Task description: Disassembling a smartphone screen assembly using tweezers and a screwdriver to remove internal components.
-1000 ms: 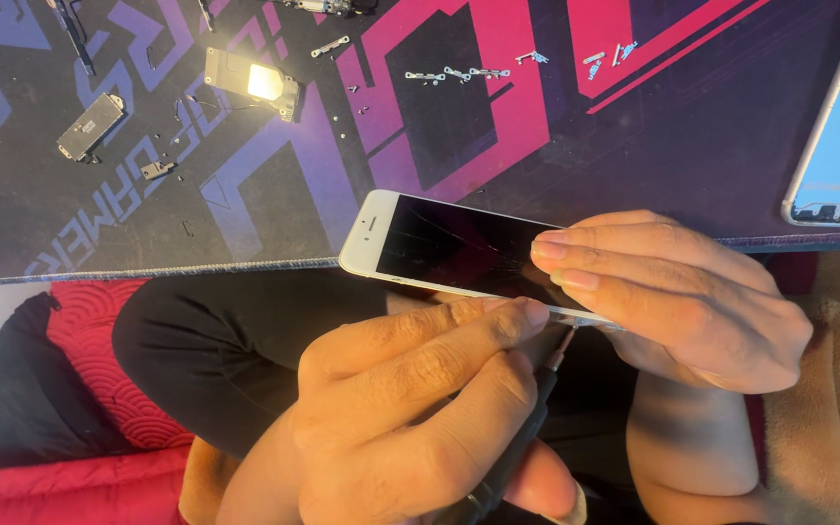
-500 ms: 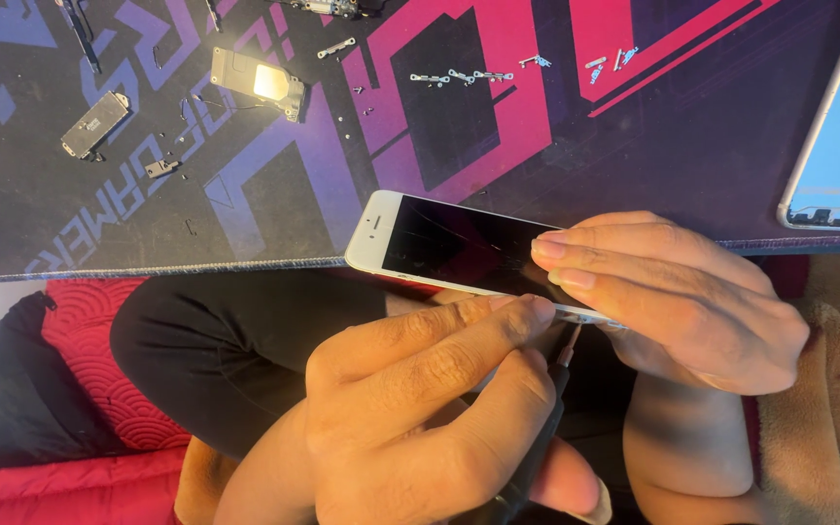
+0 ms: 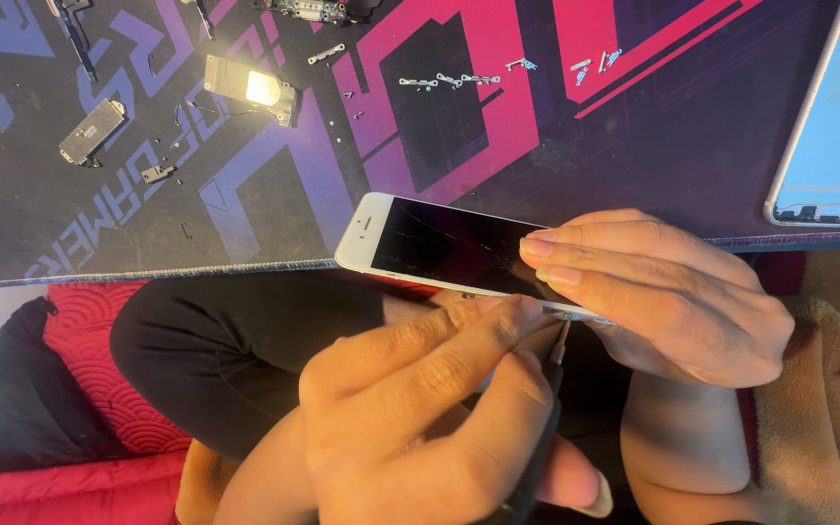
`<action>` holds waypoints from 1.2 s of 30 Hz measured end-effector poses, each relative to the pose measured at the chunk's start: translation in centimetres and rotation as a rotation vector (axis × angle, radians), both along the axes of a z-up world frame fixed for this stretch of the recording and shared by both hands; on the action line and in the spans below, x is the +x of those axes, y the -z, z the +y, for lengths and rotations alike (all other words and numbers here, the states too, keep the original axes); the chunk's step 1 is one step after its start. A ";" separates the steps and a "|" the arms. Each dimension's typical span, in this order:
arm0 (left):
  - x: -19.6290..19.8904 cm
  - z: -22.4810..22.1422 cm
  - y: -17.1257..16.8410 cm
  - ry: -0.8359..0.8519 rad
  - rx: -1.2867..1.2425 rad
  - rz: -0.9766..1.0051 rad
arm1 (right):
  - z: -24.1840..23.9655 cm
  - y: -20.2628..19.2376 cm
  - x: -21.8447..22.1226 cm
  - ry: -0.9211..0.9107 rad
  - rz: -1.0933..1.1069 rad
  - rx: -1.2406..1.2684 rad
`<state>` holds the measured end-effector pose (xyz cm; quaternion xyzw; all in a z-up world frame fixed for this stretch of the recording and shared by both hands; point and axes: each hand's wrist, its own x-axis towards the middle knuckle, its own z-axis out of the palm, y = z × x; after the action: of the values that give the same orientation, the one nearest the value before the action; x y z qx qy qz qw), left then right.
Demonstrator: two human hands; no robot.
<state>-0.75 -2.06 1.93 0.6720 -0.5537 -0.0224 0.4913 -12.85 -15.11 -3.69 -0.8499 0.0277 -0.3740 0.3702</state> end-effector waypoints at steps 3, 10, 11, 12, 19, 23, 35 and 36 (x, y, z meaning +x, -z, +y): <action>-0.9 -0.2 -0.3 -0.091 0.057 -0.193 | 0.7 -1.1 0.3 0.046 0.048 0.041; -1.1 0.1 -1.5 0.157 0.077 -0.451 | 1.0 -1.2 0.2 0.089 -0.036 0.018; -2.0 -0.2 -1.4 0.038 0.031 -0.288 | 1.1 -1.3 0.1 0.091 -0.023 0.031; -3.0 -0.5 -1.4 -0.079 -0.014 -0.122 | 1.1 -1.4 -0.1 0.092 -0.009 0.046; -2.4 0.1 -1.8 -0.008 -0.041 -0.081 | -0.4 0.7 -0.9 -0.059 -0.134 -0.011; -1.5 0.3 -3.3 0.300 0.068 0.105 | -0.3 0.4 -0.9 -0.050 -0.140 -0.023; -3.7 1.8 -1.9 -0.045 -0.037 -0.009 | -0.6 0.2 -1.3 -0.077 -0.109 0.003; -3.7 2.5 -3.3 -0.023 0.161 0.159 | -0.8 0.3 -1.3 -0.091 -0.118 -0.018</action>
<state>-4.48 0.40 5.20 0.7116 -0.5015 -0.1142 0.4785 -14.19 -15.89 -4.02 -0.8300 -0.0366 -0.4065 0.3801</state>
